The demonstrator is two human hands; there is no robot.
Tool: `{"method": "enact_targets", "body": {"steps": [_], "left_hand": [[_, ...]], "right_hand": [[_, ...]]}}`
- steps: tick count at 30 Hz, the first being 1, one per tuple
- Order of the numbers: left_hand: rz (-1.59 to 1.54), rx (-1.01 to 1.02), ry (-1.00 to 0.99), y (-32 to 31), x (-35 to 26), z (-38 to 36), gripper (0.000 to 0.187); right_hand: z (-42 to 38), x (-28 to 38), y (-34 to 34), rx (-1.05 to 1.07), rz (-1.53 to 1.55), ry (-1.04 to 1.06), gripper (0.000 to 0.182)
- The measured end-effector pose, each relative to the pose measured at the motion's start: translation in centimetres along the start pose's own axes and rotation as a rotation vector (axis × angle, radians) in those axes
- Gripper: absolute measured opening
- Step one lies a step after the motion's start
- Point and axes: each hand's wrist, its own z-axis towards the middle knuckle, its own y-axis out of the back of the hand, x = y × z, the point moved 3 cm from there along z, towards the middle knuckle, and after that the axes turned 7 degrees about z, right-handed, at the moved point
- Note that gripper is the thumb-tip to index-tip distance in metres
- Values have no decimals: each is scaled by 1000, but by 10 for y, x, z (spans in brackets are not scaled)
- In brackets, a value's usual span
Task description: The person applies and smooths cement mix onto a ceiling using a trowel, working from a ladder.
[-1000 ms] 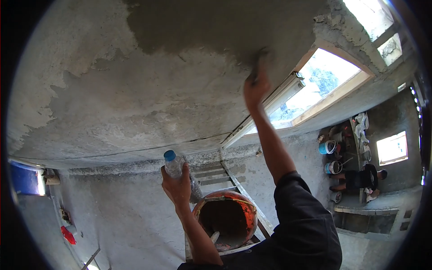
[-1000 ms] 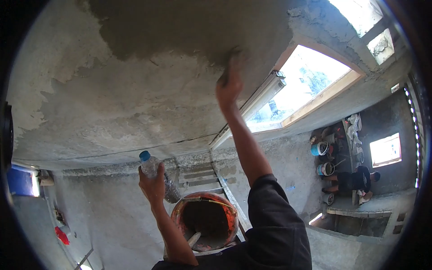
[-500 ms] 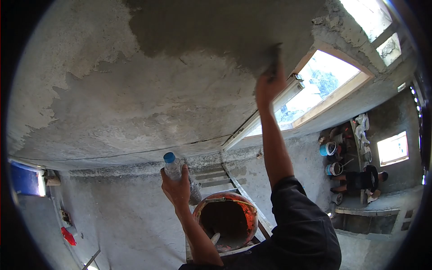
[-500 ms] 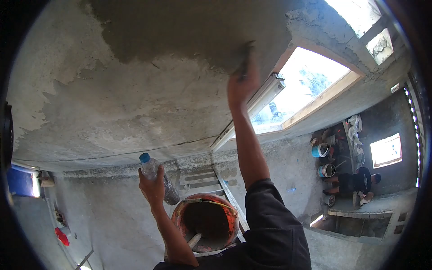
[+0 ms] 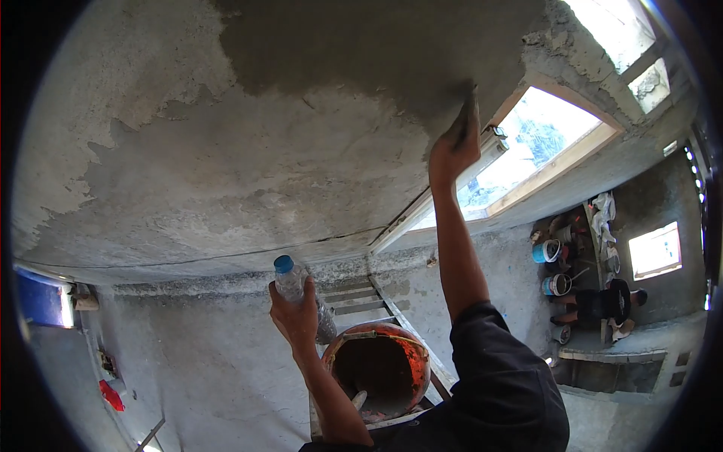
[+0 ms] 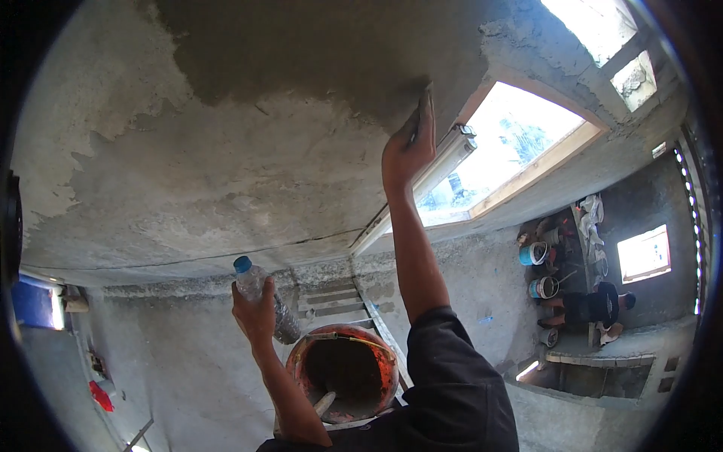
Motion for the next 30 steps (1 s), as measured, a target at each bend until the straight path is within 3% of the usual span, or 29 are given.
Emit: {"method": "enact_targets", "body": {"steps": [2,4,6,9,10,13,14,16,20,22,24,26,28,29,30], "left_hand": [[-6,14,8,-1,-1,0,58],[-11,26,16,-1,-2,0,58],[-8,9,9,1,-4,-1,55],[-10,9,-17,-3,6,2,51],[-11,3,-12,-3,6,2,51],[-24,9,-4,-2,4,1,47],[-24,10,-6,-3,3,1,46],[-22,10,-10,-3,3,0,46],[-14,6,-27,-3,2,-1,46],[-25,5,-38,-3,2,0,47],[-18,-15,-50,-3,5,2,47],[-28,-7,-45,-1,5,1,47],[-34,-6,-32,-1,4,0,47],[-32,-1,-29,0,4,0,47],[-31,3,-30,0,2,0,47]], "right_hand": [[-2,-8,-3,-6,-19,78,35],[-37,-26,-16,197,17,127,48],[-80,-21,-13,487,62,-1,49],[-107,5,3,635,205,-62,47],[-102,8,3,638,212,-61,47],[-71,12,19,284,151,-183,38],[-55,9,17,285,149,-182,38],[-25,4,14,77,45,-67,38],[-22,-8,-4,135,-31,91,39],[-68,-30,-11,397,-5,78,45],[-103,-24,2,573,38,-91,38],[-132,-17,23,599,-4,-196,36],[-167,-34,52,609,3,-659,34],[-172,-32,64,627,5,-659,34],[-184,-39,78,417,304,-1207,34]]}}
